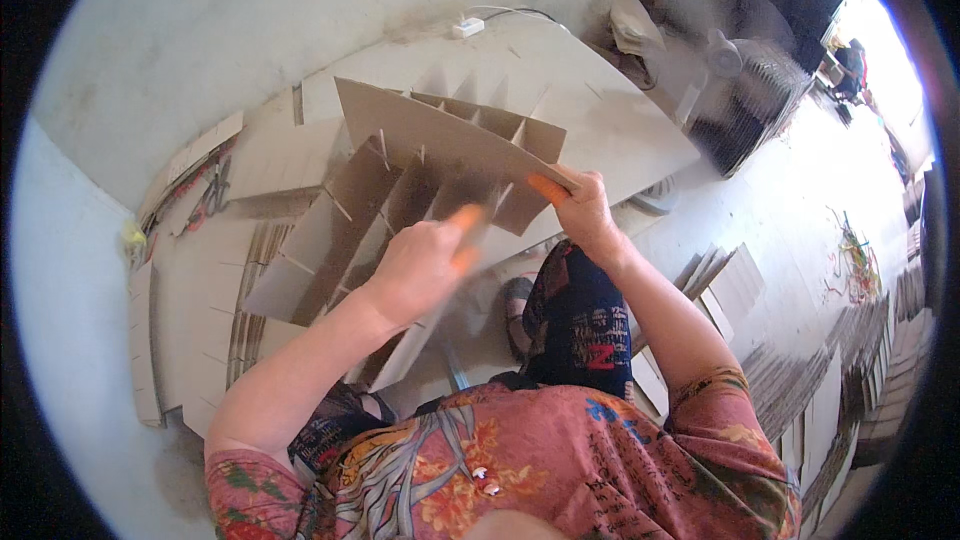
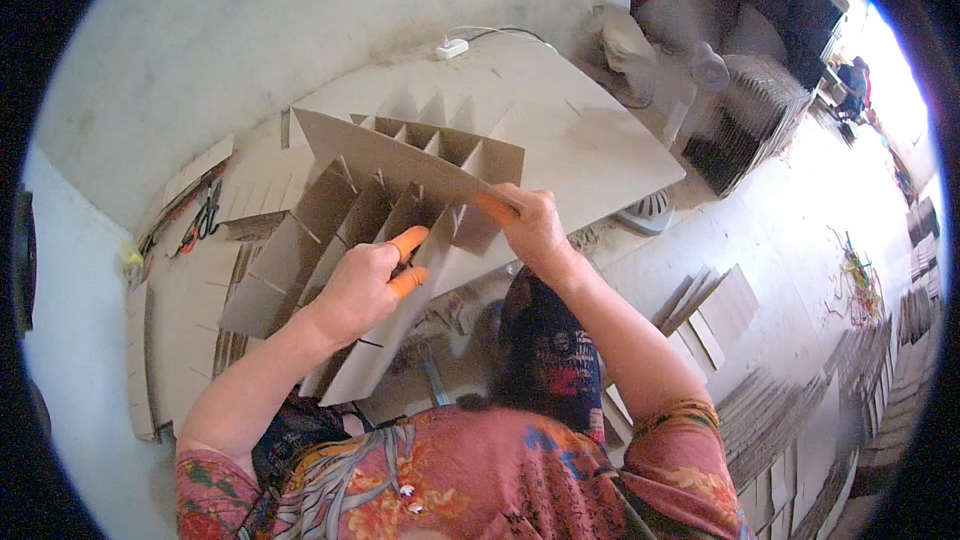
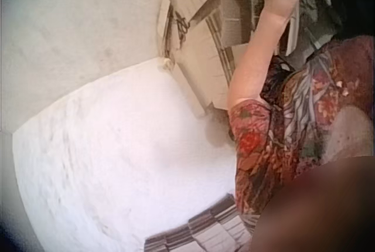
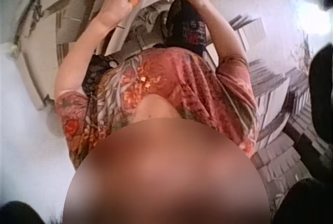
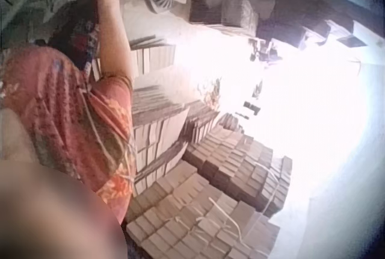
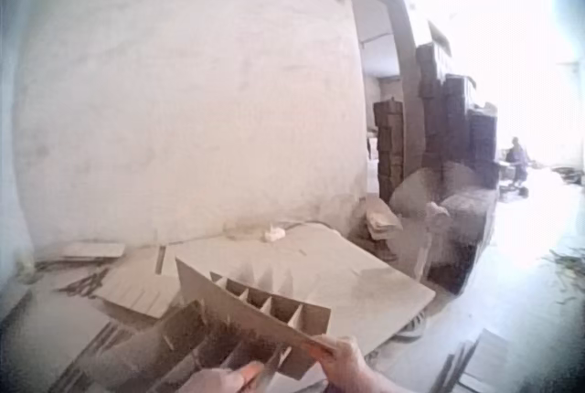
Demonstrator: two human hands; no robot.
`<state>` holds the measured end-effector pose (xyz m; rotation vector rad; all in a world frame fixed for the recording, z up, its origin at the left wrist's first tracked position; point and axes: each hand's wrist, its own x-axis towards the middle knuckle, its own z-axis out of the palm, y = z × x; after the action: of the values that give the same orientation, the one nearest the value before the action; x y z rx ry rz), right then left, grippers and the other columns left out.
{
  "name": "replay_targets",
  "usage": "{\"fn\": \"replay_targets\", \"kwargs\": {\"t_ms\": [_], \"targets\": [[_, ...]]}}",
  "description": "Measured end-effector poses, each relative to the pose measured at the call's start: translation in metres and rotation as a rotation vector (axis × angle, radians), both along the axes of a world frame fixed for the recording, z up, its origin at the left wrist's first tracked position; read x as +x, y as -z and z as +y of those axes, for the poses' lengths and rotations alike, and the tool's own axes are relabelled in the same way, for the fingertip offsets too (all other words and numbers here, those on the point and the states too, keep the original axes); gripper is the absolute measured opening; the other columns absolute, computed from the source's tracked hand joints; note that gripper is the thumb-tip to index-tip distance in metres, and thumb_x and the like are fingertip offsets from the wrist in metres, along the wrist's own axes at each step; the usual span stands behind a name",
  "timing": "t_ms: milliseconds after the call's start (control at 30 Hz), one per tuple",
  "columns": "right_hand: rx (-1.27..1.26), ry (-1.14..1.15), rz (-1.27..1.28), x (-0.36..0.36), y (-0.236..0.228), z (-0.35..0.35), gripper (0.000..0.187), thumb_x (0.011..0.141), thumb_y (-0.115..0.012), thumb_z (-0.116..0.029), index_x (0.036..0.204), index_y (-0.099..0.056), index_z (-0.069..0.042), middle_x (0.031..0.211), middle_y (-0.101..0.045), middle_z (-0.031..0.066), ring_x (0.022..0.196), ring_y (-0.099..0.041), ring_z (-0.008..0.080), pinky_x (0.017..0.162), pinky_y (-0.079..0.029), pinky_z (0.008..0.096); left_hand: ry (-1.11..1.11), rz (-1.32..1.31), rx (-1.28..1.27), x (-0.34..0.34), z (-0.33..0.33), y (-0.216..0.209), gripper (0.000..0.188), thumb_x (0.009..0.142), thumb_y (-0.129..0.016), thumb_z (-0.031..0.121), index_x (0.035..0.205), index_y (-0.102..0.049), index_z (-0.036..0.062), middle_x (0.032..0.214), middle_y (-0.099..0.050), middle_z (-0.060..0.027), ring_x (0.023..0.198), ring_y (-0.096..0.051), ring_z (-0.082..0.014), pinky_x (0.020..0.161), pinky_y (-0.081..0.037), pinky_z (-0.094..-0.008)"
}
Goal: The person sits on the floor and repeatedly folds pre-cut cardboard sheets into accordion-style dividers. They handle each piece individually, creasing the scored lines and stacking the finished units to the side.
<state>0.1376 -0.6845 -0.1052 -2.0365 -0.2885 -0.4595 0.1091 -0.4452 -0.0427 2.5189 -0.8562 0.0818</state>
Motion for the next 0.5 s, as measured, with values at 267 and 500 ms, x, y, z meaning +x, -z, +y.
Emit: {"fn": "replay_targets", "kwargs": {"t_ms": [267,500], "targets": [[-0.214,-0.079,-0.240,-0.019,-0.046,-0.004,0.071,0.081,-0.071,-0.005,0.143,-0.039,-0.009,0.091,-0.070,0.0155,0.089,-0.069,0.0245,0.081,-0.052,0.0343,-0.196,-0.052,-0.039,0.022,0.017,-0.016,0.030,0.083,-0.068,0.026,0.101,-0.066,0.0011,0.078,-0.065,-0.0193,0.075,-0.064,-0.0377,0.068,-0.052,-0.0468],[-0.552,-0.166,0.017,-0.025,-0.087,-0.003,0.061,0.088,-0.057,-0.004,0.145,-0.039,-0.016,0.077,-0.062,0.0256,0.066,-0.063,0.0398,0.062,-0.049,0.0429,-0.233,-0.005,0.228,0.027,0.009,0.011,0.019,0.084,-0.063,0.016,0.096,-0.064,0.0013,0.083,-0.066,-0.0234,0.081,-0.064,-0.0413,0.072,-0.051,-0.0494]]}}
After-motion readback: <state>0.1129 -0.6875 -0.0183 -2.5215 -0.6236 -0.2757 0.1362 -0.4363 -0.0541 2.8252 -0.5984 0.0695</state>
